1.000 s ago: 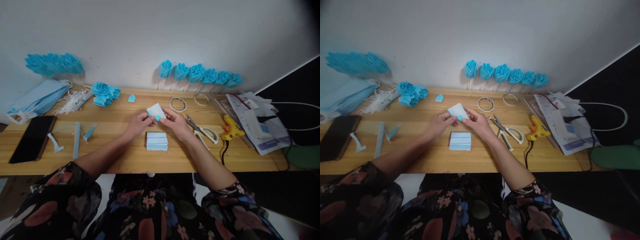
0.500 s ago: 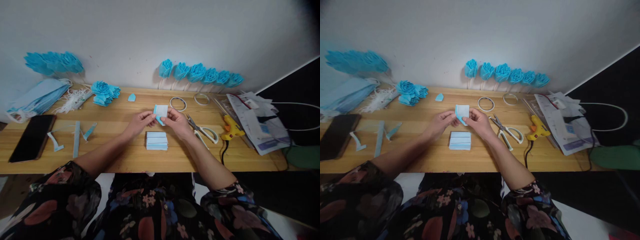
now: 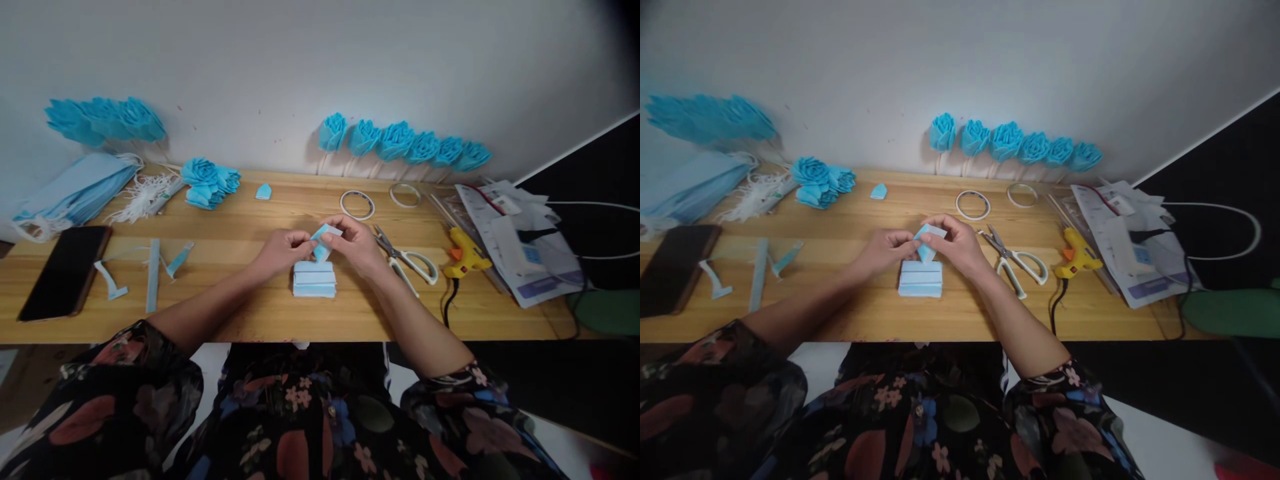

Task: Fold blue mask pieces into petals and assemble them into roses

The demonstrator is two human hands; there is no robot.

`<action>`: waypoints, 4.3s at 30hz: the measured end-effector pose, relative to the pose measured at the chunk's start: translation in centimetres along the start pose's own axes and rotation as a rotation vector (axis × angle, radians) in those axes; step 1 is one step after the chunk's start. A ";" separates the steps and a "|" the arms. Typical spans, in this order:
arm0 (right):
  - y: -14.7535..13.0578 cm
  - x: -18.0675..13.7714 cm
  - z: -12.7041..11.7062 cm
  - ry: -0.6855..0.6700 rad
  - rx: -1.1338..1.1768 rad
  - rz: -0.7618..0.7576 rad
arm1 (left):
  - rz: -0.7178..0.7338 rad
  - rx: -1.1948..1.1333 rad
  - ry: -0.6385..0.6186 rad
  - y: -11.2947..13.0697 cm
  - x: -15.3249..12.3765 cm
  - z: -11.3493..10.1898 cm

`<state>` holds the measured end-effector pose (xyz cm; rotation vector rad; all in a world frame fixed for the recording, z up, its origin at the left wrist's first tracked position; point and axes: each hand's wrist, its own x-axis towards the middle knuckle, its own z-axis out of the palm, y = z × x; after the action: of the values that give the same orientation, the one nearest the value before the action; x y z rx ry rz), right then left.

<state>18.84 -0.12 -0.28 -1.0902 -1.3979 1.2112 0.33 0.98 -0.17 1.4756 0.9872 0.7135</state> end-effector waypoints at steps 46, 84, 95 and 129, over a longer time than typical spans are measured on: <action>-0.7 -0.1 -0.1 0.040 -0.439 -0.424 | 0.057 -0.210 0.033 -0.3 0.1 -0.2; -0.3 -0.2 -0.3 0.001 -0.253 -0.069 | 0.100 -0.079 0.121 -0.5 0.1 0.2; -0.1 -0.3 -0.4 -0.045 -0.253 -0.061 | 0.102 -0.048 0.089 -0.4 0.1 0.0; -0.5 -0.1 0.0 -0.078 -0.192 -0.044 | 0.128 -0.020 0.069 -0.1 0.1 -0.2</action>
<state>18.87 -0.32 0.24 -1.1470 -1.6164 1.1151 0.14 1.18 -0.28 1.5156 0.9412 0.8693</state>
